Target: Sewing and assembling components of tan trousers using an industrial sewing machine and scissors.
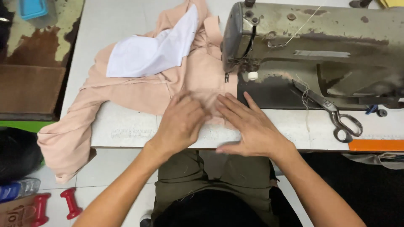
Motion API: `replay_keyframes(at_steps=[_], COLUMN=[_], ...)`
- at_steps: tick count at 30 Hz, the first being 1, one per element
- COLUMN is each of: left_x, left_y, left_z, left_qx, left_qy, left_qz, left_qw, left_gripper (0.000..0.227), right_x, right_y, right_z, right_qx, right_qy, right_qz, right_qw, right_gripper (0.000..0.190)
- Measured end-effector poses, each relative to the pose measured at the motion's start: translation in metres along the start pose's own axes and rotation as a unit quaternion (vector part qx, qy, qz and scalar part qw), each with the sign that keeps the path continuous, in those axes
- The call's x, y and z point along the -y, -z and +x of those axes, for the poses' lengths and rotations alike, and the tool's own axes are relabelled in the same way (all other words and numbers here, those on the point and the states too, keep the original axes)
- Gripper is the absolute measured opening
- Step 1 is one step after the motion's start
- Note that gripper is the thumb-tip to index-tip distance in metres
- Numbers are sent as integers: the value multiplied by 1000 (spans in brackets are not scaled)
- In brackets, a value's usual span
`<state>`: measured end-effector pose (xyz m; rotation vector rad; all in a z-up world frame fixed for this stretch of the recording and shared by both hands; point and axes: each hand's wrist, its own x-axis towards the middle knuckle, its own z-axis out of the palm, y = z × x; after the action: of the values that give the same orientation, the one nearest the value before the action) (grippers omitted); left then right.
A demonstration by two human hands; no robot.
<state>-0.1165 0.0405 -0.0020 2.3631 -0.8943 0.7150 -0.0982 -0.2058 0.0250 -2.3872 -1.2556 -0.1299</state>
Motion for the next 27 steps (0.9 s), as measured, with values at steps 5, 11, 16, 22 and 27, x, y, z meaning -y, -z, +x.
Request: replay_keyframes(at_steps=[5, 11, 16, 22, 27], left_x=[-70, -38, -15, -67, -15], left_y=[11, -8, 72, 120, -18], left_z=[33, 43, 8, 39, 79], left_qx=[-139, 22, 204, 409, 85], left_qy=[7, -50, 153, 336, 134], left_qz=[-98, -106, 58, 185, 123], left_qw=[985, 993, 965, 828, 980], left_gripper=[17, 11, 44, 34, 45], right_x=[-39, -10, 23, 3, 2], right_y=[-6, 17, 13, 6, 1], right_z=[16, 19, -12, -6, 20], right_qx=[-222, -203, -61, -118, 68], right_qy=[-93, -250, -105, -120, -225], right_qz=[72, 278, 128, 86, -51], right_qw=[968, 905, 984, 982, 971], right_gripper=[19, 58, 33, 24, 68])
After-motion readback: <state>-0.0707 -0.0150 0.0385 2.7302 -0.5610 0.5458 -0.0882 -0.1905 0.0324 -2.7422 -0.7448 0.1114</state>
